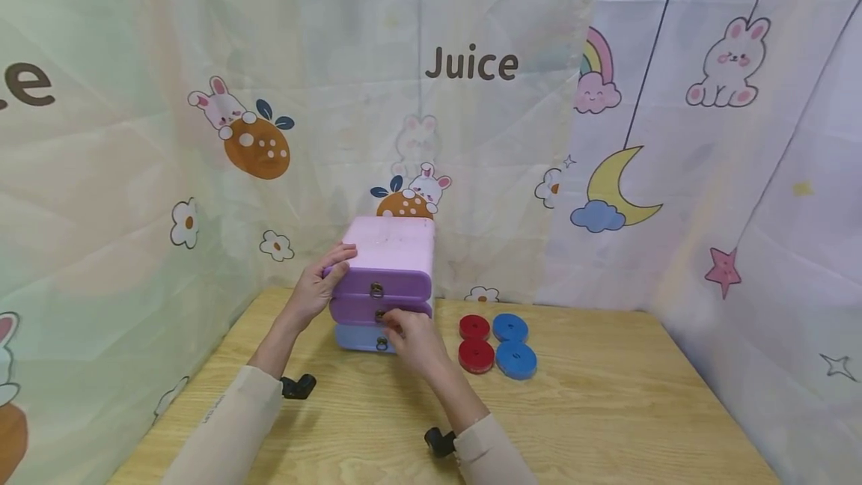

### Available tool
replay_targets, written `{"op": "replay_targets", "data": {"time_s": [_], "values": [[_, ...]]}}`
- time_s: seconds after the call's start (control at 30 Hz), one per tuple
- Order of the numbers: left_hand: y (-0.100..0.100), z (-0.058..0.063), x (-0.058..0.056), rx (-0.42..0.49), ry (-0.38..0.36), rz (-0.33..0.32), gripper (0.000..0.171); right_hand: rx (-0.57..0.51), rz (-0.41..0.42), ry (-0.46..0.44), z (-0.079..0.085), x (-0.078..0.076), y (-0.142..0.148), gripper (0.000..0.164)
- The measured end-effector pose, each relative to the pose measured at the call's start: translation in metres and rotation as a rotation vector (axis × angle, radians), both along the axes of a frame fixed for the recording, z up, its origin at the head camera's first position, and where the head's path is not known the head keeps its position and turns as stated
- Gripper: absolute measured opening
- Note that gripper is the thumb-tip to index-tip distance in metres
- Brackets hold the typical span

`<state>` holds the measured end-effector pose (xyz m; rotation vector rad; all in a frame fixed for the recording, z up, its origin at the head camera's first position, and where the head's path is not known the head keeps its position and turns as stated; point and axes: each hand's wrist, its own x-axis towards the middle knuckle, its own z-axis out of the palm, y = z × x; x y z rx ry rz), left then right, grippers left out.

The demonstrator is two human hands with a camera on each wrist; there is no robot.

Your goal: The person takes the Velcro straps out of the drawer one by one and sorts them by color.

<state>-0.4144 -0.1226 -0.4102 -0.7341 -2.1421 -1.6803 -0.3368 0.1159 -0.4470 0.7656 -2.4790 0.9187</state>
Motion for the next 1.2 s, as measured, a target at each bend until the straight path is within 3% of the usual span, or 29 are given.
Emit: {"op": "replay_targets", "data": {"time_s": [0.2, 0.4, 0.73, 1.2], "values": [[-0.002, -0.002, 0.000, 0.003, -0.001, 0.001, 0.035, 0.057, -0.012, 0.030, 0.001, 0.006, 0.001, 0.019], [-0.003, -0.002, 0.001, 0.002, -0.014, -0.003, 0.035, 0.214, -0.039, 0.104, -0.001, 0.012, 0.001, 0.030], [-0.003, -0.002, 0.000, 0.019, -0.029, -0.016, 0.035, 0.481, -0.004, -0.134, -0.024, 0.014, -0.004, 0.044], [-0.002, -0.002, -0.001, 0.010, -0.020, 0.004, 0.037, 0.556, -0.030, -0.161, -0.033, 0.011, -0.006, 0.056]]}}
